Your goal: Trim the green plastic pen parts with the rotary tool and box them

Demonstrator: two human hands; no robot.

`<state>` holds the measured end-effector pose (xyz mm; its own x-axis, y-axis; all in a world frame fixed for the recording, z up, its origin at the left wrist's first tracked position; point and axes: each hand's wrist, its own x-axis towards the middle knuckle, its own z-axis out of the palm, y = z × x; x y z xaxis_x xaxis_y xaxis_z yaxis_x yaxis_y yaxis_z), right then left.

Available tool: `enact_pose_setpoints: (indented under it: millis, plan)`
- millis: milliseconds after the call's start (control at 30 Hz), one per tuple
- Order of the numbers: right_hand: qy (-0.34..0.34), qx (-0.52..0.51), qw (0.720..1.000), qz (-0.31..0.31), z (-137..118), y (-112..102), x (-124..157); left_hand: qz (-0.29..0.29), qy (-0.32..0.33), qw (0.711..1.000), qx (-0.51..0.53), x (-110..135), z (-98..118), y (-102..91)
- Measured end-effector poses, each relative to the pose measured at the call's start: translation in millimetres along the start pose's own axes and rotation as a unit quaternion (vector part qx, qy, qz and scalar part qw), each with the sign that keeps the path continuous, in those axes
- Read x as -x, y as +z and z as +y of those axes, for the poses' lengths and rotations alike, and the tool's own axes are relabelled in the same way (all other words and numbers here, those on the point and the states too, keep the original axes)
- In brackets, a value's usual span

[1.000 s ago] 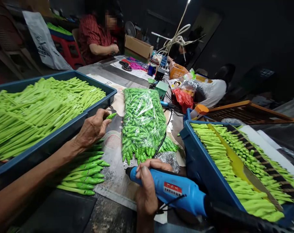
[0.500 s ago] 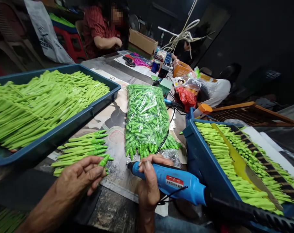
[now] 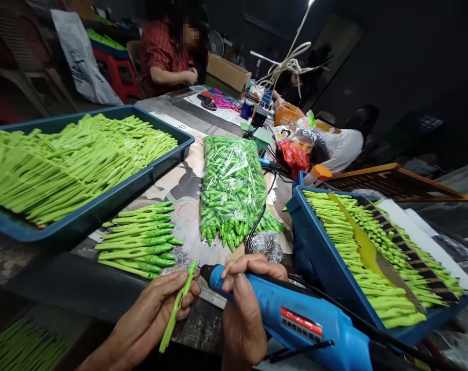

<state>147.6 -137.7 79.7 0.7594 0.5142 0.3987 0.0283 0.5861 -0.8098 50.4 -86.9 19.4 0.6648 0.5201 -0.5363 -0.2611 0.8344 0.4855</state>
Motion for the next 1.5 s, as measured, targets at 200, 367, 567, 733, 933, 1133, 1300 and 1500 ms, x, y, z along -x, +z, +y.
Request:
enact_pose_setpoints:
  millis: [200,367,567,733,933,1133,1300,1500]
  plan:
    - [0.001,-0.008,1.000,-0.019,-6,-2,3,-0.023,0.020,1.000,0.002,-3,-1,0.1]
    - [0.001,-0.006,1.000,-0.016,-6,-4,4,-0.018,0.025,1.000,0.005,-4,-3,0.4]
    - [0.001,-0.008,1.000,-0.016,-8,-6,4,-0.030,0.029,0.999,-0.014,-6,-4,-2.4]
    - [0.000,-0.009,1.000,-0.026,-8,-8,5,-0.048,0.030,0.998,-0.019,-6,-4,-3.5]
    - [-0.005,-0.014,0.999,-0.030,-9,-7,5,-0.045,0.004,0.999,-0.001,-7,-3,-2.5]
    - [-0.001,-0.019,0.999,-0.031,-11,-5,5,-0.046,-0.002,0.999,0.001,-7,-3,-4.8]
    - [-0.004,-0.017,0.999,-0.032,-15,-6,6,-0.059,-0.007,0.998,0.014,-7,0,-6.3]
    - [-0.017,-0.027,0.999,-0.040,-20,-12,5,-0.091,-0.024,0.994,0.059,-5,0,-12.9]
